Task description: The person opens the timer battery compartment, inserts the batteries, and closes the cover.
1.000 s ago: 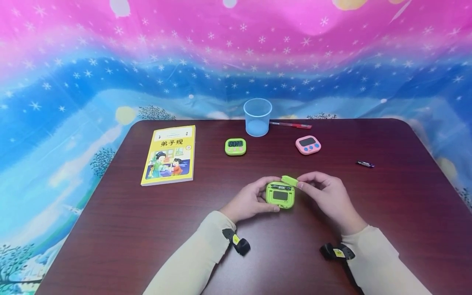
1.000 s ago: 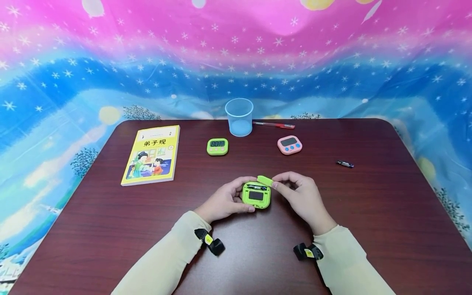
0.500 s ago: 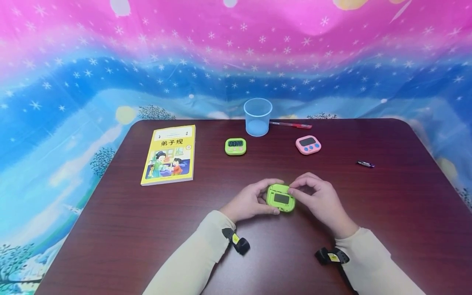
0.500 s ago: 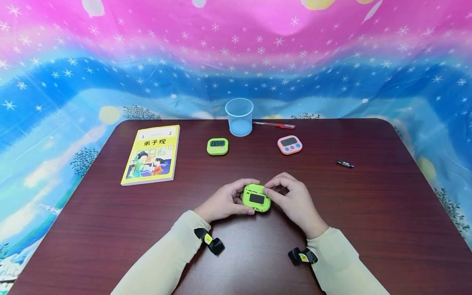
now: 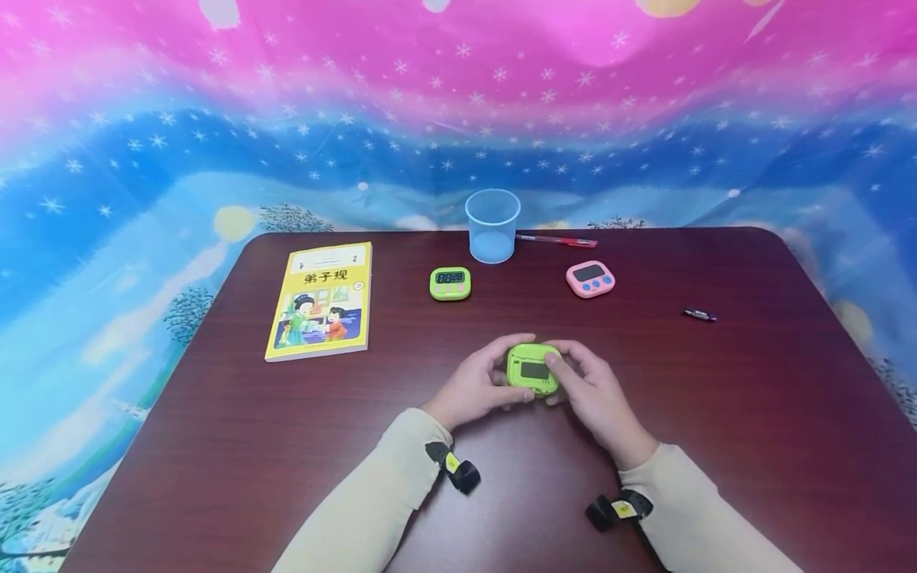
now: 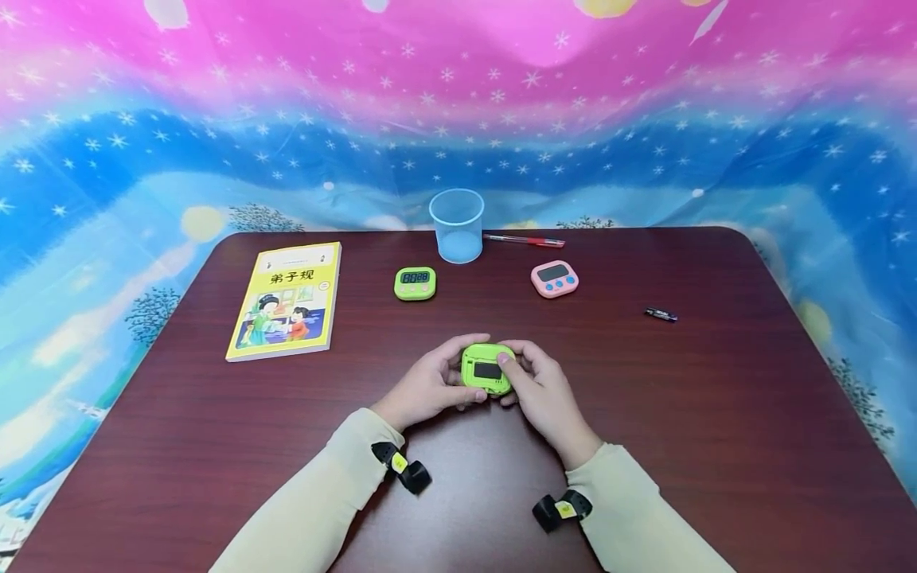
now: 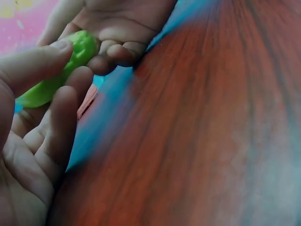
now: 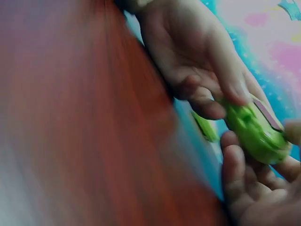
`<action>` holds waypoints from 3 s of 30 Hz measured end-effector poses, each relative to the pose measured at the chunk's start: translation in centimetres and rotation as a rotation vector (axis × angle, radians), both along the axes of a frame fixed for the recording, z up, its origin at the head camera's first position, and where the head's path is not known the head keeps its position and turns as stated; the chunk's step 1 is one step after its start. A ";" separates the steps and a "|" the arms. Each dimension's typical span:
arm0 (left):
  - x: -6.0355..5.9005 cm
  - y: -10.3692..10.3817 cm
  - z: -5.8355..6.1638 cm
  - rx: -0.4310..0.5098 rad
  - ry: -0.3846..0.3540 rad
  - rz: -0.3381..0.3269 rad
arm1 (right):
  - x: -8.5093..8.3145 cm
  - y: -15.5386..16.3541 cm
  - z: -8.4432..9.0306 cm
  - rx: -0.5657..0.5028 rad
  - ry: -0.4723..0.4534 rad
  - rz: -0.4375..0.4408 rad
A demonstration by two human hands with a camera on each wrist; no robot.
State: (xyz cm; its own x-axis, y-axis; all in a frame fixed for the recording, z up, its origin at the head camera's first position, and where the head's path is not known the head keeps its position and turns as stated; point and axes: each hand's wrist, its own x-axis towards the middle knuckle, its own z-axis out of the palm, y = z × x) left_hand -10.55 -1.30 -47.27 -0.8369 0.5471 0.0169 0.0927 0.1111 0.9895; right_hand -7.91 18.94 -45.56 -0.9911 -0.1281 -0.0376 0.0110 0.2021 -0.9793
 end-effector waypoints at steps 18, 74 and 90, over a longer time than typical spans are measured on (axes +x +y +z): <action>-0.3 -0.3 -0.2 0.219 -0.221 0.147 | -0.3 -2.8 -1.1 -0.273 -0.016 -0.171; -0.6 -0.2 0.7 0.129 -0.355 0.145 | -0.2 -1.2 -1.0 -0.403 0.103 -0.119; -0.6 -0.5 0.6 0.133 -0.359 0.110 | -0.1 -1.0 -1.3 -0.312 0.208 -0.040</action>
State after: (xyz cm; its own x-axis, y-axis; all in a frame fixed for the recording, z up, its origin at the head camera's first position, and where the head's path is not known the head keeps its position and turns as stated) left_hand -11.15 -1.80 -46.65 -0.8558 0.4668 -0.2229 -0.2672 -0.0299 0.9632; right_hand -8.06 17.91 -46.88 -0.9777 -0.0631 0.2001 -0.1931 -0.1024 -0.9758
